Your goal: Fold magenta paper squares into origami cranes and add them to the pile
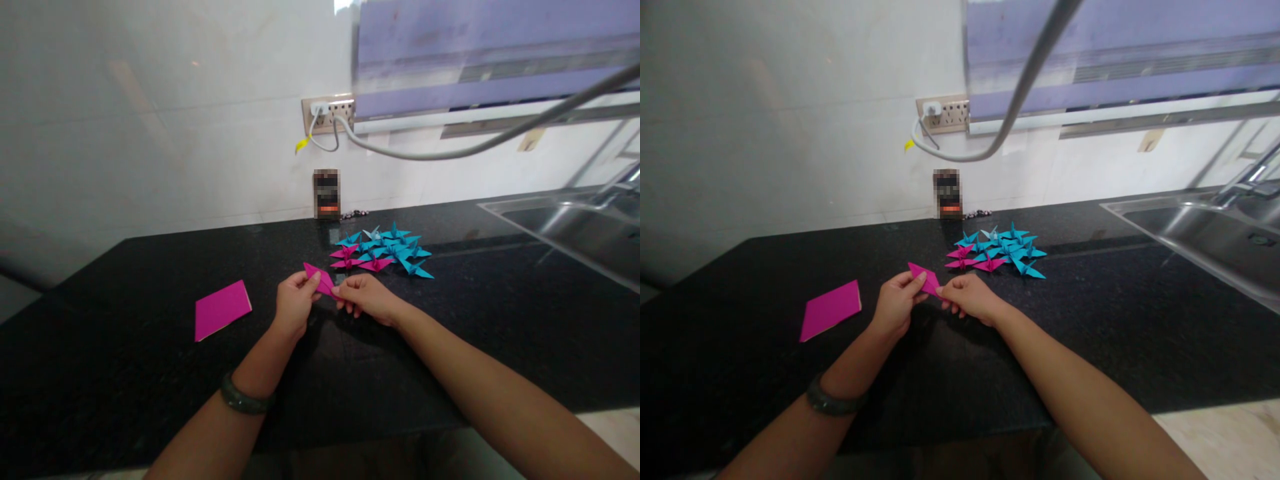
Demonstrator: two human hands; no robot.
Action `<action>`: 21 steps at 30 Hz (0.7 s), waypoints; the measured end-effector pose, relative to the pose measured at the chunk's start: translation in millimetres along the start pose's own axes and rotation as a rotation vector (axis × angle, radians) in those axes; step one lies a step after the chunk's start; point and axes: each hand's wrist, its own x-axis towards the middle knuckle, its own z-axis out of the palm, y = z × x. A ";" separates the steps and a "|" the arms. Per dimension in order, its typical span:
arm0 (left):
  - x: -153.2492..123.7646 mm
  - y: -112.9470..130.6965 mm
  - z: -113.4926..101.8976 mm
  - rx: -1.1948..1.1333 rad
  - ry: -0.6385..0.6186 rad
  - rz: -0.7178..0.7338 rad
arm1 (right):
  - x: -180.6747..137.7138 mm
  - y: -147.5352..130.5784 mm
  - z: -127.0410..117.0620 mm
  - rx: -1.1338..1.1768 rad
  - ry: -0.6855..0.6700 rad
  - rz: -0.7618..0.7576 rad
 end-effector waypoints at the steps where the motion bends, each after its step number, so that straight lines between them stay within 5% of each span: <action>1: 0.2 -0.4 0.0 0.001 0.004 0.003 | 0.0 0.1 -0.1 -0.014 -0.003 -0.004; 8: 0.8 -3.2 -0.9 -0.002 -0.003 0.007 | -1.7 0.3 -0.8 -0.062 -0.012 -0.041; 13: -3.8 -1.3 0.8 -0.093 -0.227 -0.084 | 0.0 1.8 0.7 -0.013 0.040 -0.112; 16: -5.7 -0.5 2.7 -0.098 -0.273 -0.081 | 3.2 4.9 1.4 -0.098 0.154 -0.212; 21: -3.8 -3.3 2.5 -0.029 -0.122 -0.113 | 2.1 6.0 0.2 -0.545 0.446 -0.536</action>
